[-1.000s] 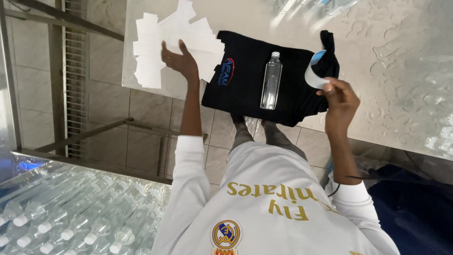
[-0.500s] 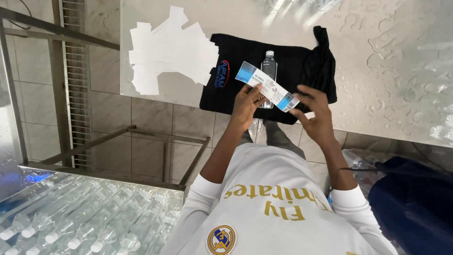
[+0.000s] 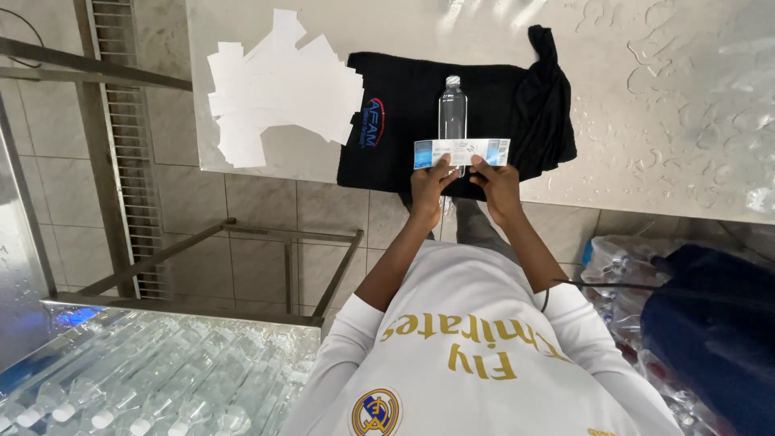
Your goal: The person repeatedly picks up a clear plastic water bottle, wraps a rectangular paper label around its body, and places the labeled bottle onto a metal table among other bottles. The person uses both hands to smooth the label and position the bottle.
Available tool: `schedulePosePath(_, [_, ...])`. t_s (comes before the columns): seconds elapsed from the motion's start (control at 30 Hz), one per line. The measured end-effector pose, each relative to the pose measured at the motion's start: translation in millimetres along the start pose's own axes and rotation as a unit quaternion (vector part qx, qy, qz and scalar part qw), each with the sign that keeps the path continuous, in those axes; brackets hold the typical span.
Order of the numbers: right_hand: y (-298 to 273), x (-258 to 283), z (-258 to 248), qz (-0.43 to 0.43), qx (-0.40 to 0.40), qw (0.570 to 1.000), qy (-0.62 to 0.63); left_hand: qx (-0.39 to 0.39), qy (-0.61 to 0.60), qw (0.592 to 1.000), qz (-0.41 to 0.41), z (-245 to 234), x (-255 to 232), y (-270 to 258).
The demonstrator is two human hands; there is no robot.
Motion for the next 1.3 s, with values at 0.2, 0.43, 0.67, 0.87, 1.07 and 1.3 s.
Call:
schedulePosePath(0.2, [12.2,-22.5,-7.2,0.023,-0.066,0.996,-0.057,-0.092,0.223,0.969,0.053,-32.1,6.7,10.6])
schedulePosePath(0.43, [15.0,-12.8,-0.9,0.006,-0.08,0.992,-0.095,-0.123,0.243,0.961,0.053,-24.0,12.7,14.3])
schedulePosePath(0.67, [16.9,-21.0,-6.3,0.015,-0.073,0.994,-0.081,-0.129,0.256,0.957,0.053,-16.8,-1.5,3.8])
schedulePosePath(0.87, [12.4,-13.0,0.1,0.009,-0.065,0.994,-0.083,-0.137,0.251,0.956,0.063,-12.5,-2.5,2.3])
schedulePosePath(1.07, [12.6,-17.0,0.2,-0.006,-0.074,0.992,-0.106,-0.145,0.255,0.954,0.065,-13.8,-0.8,6.7])
schedulePosePath(1.3, [4.3,-12.3,11.1,-0.033,-0.122,0.987,-0.102,-0.155,0.242,0.956,0.058,-69.0,71.0,58.8])
Point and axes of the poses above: each hand's wrist, its own y-axis towards the middle knuckle, its own z-axis out of the palm, x = y × z, the point moved 5 cm from there along y, towards the middle knuckle, and after that the axes turned 2 degrees about -x, right-handed, at the moved point
